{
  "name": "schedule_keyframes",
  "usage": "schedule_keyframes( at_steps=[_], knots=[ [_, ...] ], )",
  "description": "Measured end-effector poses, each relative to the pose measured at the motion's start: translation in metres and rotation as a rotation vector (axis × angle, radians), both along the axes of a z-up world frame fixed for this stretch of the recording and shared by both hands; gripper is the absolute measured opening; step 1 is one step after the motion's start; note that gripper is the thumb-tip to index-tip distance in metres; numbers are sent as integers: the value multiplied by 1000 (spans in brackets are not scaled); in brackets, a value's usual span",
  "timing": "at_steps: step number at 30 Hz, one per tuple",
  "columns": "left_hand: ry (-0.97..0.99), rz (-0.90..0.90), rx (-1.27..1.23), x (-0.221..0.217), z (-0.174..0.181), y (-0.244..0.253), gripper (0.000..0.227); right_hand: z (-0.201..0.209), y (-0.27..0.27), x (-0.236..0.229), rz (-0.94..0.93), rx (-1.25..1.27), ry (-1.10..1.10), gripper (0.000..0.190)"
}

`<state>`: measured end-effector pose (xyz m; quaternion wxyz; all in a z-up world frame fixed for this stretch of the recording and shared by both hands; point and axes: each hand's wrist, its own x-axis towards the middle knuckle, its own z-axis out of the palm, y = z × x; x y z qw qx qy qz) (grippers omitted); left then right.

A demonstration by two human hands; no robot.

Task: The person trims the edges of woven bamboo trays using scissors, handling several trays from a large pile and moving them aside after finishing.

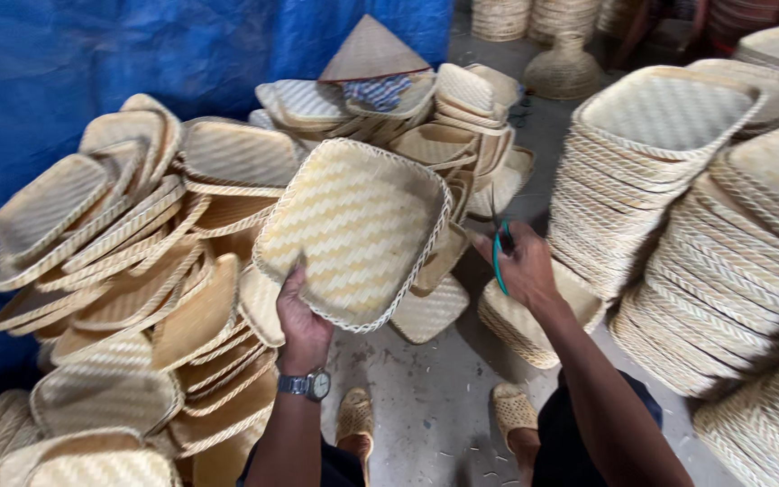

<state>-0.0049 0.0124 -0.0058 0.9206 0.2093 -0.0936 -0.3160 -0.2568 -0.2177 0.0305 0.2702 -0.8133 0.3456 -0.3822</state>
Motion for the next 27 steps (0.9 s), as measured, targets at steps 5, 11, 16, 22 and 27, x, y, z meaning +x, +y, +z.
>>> schedule_keyframes(
  at_steps=[5, 11, 16, 22, 27],
  knots=[
    [-4, 44, 6, 5, -2, 2, 48, 10, 18, 2, 93, -97, 45, 45],
    [14, 16, 9, 2, 4, 5, 50, 23, 18, 9, 113, -155, 78, 44],
    [16, 10, 23, 0, 8, 8, 49, 24, 15, 9, 120, -111, 87, 41],
    [-14, 30, 37, -2, 15, 10, 49, 13, 7, 6, 126, -207, 62, 33],
    [-56, 33, 67, -3, 21, 12, 50, 5, 2, 4, 106, -262, 30, 31]
  ],
)
